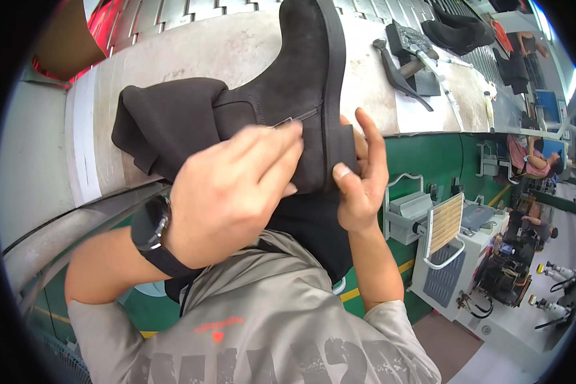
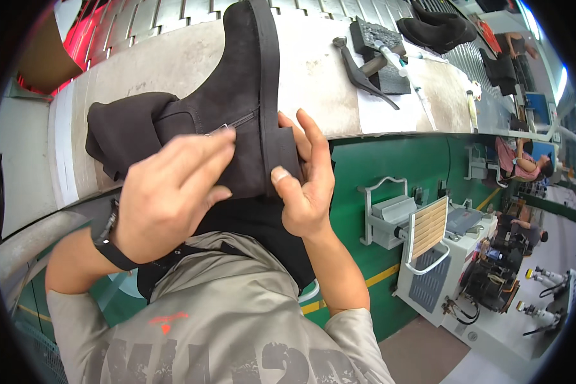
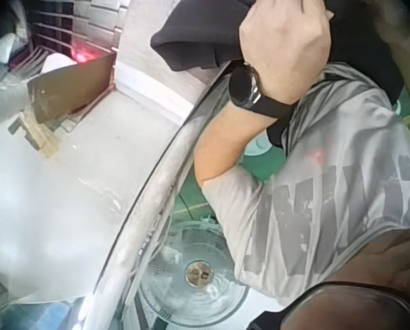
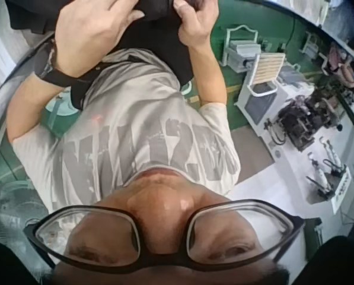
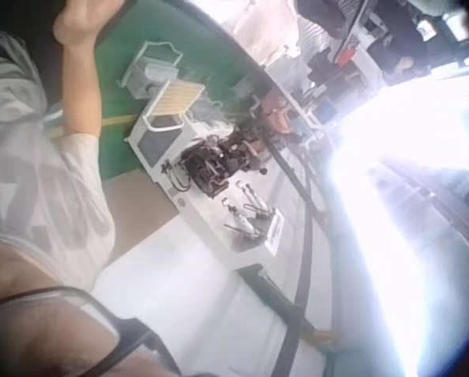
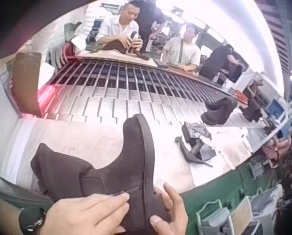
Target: The person attaches soles to boots by pressing them together along the edges by hand, then places the assembled boots onto a conveyor belt.
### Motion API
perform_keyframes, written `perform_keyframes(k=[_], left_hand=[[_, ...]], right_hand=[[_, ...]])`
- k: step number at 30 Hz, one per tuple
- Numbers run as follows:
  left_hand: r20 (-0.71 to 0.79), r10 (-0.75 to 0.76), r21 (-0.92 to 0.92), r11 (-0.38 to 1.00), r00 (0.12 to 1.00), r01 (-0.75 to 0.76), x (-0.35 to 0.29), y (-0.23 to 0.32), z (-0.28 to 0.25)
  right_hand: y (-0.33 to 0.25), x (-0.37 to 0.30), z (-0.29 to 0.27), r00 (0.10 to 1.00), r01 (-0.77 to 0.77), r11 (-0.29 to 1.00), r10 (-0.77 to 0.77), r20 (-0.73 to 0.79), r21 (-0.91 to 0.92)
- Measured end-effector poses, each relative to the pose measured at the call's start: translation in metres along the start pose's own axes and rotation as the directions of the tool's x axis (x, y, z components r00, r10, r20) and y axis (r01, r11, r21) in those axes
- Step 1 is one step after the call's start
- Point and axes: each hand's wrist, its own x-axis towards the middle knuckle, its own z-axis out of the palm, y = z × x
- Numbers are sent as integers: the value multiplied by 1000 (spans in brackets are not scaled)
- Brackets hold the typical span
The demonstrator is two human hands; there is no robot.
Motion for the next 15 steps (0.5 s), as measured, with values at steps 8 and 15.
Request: perform_keyframes(k=[8,15], left_hand=[[-103,-116,265,954,988,140,49,-38,9],[170,74,39,996,983,-82,87,-67,2]], right_hand=[[14,9,-1,993,-1,978,-23,-112,-207],[27,-28,69,911,7,997,-40,-410,-81]])
